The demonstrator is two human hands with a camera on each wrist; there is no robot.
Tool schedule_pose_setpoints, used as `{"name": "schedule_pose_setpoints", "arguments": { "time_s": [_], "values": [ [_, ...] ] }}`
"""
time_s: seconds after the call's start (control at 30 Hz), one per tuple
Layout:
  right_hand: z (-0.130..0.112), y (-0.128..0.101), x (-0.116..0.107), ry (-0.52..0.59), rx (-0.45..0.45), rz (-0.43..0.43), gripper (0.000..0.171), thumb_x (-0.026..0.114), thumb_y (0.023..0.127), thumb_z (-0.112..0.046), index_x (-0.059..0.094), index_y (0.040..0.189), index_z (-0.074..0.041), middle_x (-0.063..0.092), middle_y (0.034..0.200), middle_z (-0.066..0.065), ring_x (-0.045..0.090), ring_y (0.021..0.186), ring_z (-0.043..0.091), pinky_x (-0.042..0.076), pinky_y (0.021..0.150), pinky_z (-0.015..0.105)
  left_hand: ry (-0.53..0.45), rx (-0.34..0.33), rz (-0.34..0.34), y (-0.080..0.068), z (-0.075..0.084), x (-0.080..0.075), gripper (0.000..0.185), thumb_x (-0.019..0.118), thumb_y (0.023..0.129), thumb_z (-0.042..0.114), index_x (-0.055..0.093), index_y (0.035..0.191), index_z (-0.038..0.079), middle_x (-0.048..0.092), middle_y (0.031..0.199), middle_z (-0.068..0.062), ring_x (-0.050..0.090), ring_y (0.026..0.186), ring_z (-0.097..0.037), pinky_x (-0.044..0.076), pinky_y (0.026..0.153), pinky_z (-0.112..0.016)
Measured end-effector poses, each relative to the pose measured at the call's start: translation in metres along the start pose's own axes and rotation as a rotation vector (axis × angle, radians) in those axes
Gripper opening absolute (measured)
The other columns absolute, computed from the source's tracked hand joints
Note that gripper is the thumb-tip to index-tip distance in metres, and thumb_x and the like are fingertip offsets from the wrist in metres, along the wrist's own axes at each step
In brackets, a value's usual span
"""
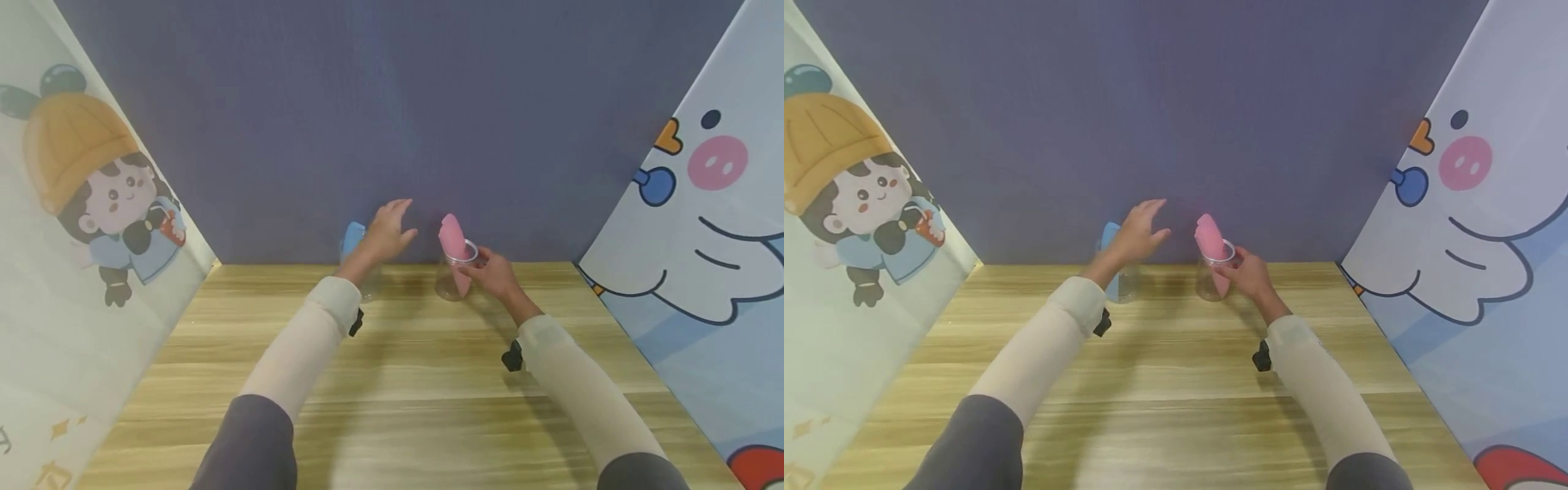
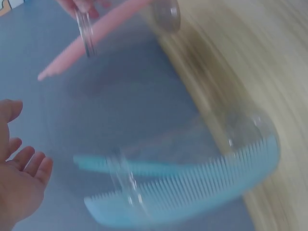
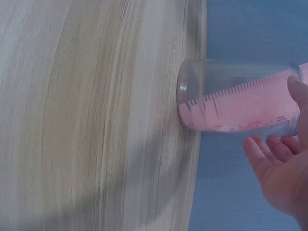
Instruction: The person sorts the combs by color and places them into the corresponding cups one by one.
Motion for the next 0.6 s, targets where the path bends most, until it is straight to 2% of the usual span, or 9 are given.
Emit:
{"name": "schedule_pose_setpoints", "arguments": {
  "time_s": [0.1, 0.37, 0.6],
  "values": [
    [0.000, 0.001, 0.000, 0.006, -0.007, -0.010, 0.077, 0.078, 0.090, -0.037, 0.046, 0.149, 0.001, 0.055, 0.146, 0.026, 0.060, 0.129, 0.041, 0.056, 0.101, 0.052, 0.013, -0.026, 0.009, -0.005, -0.010, -0.015, 0.068, 0.063, 0.101, 0.026, 0.033, 0.159, 0.007, 0.036, 0.164, -0.014, 0.033, 0.151, -0.034, 0.029, 0.128, -0.045],
    [-0.004, 0.002, -0.007, -0.063, -0.044, -0.065, 0.077, 0.073, 0.093, -0.045, 0.045, 0.151, -0.001, 0.055, 0.145, 0.028, 0.059, 0.128, 0.043, 0.056, 0.100, 0.055, 0.040, -0.109, 0.022, -0.021, -0.042, -0.054, 0.070, 0.061, 0.101, 0.028, 0.029, 0.160, 0.007, 0.032, 0.165, -0.015, 0.029, 0.153, -0.036, 0.024, 0.129, -0.048],
    [-0.002, 0.005, -0.024, -0.133, -0.024, -0.097, 0.082, 0.062, 0.099, -0.046, 0.029, 0.159, 0.000, 0.039, 0.160, 0.025, 0.050, 0.138, 0.045, 0.049, 0.109, 0.058, 0.091, -0.175, 0.028, -0.038, -0.075, -0.076, 0.073, 0.061, 0.101, 0.030, 0.027, 0.161, 0.007, 0.028, 0.167, -0.015, 0.025, 0.154, -0.038, 0.022, 0.129, -0.053]
  ]
}}
Point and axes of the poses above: each hand's wrist, its own y-axis towards the middle knuckle, its own x-axis out of the palm, z = x × y, the point moved 4 cm from there along y, towards the middle knuckle
